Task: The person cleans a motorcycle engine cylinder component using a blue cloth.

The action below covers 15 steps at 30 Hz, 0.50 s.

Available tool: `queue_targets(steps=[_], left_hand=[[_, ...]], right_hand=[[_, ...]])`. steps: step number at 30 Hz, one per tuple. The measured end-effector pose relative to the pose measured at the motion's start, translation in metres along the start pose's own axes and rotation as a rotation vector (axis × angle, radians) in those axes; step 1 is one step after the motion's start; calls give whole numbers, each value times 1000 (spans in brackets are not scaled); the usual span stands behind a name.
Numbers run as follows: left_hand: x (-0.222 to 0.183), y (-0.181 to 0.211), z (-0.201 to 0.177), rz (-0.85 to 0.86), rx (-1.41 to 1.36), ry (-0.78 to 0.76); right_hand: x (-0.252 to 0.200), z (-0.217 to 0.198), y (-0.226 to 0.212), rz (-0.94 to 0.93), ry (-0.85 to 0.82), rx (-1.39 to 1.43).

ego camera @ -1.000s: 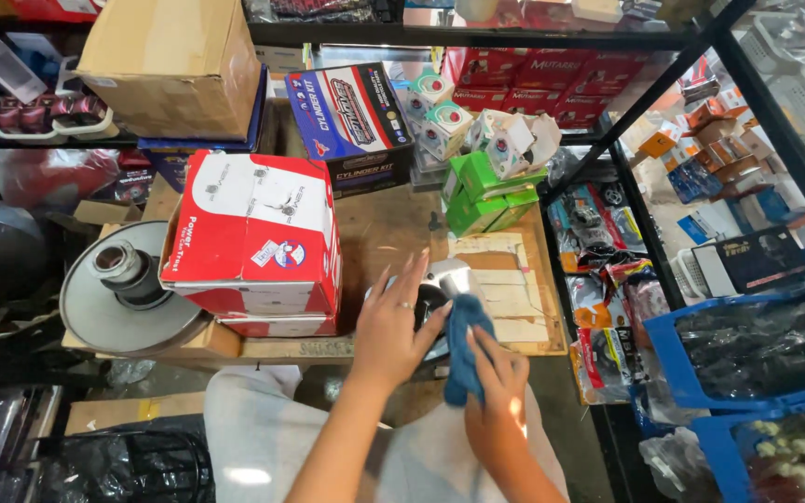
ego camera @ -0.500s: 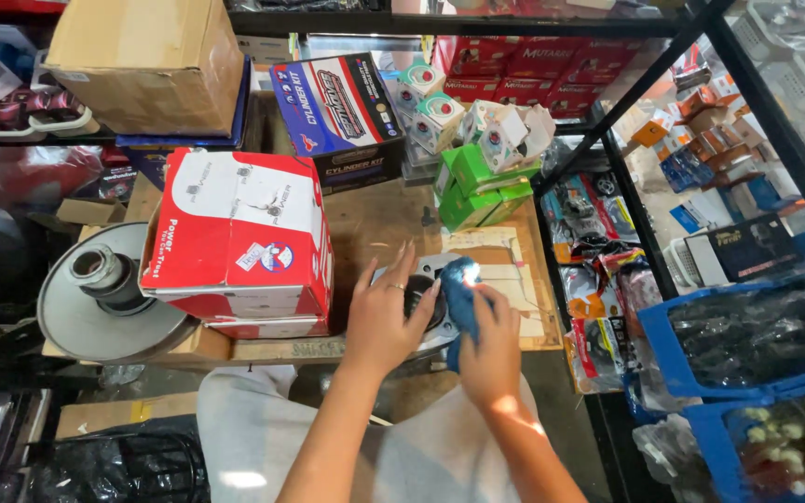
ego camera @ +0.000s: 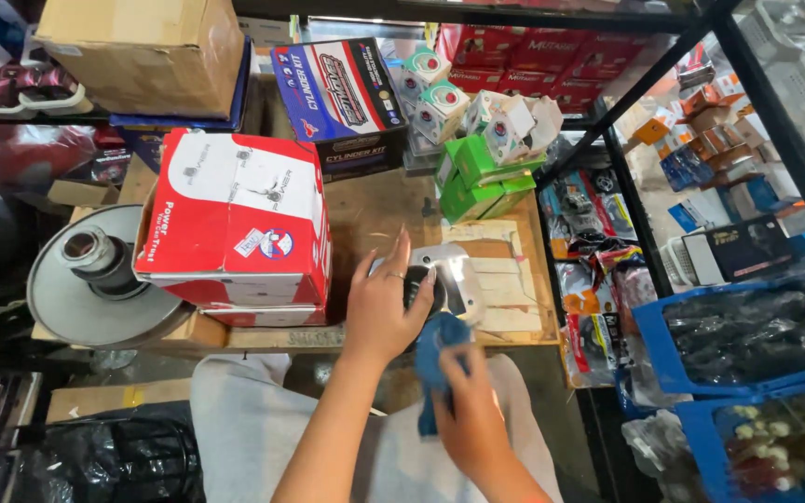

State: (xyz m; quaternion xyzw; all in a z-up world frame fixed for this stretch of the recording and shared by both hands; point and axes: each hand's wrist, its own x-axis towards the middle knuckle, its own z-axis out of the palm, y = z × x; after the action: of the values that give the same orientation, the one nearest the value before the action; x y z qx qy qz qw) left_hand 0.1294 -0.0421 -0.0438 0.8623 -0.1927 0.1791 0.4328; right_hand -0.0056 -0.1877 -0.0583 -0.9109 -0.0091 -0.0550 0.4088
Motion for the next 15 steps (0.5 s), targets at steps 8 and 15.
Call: queue_targets(steps=[8, 15], left_hand=[[-2, 5, -1, 24, 2, 23], [0, 1, 0, 23, 12, 32]], right_hand=[[19, -38, 33, -145, 396, -6], [3, 1, -53, 178, -39, -263]])
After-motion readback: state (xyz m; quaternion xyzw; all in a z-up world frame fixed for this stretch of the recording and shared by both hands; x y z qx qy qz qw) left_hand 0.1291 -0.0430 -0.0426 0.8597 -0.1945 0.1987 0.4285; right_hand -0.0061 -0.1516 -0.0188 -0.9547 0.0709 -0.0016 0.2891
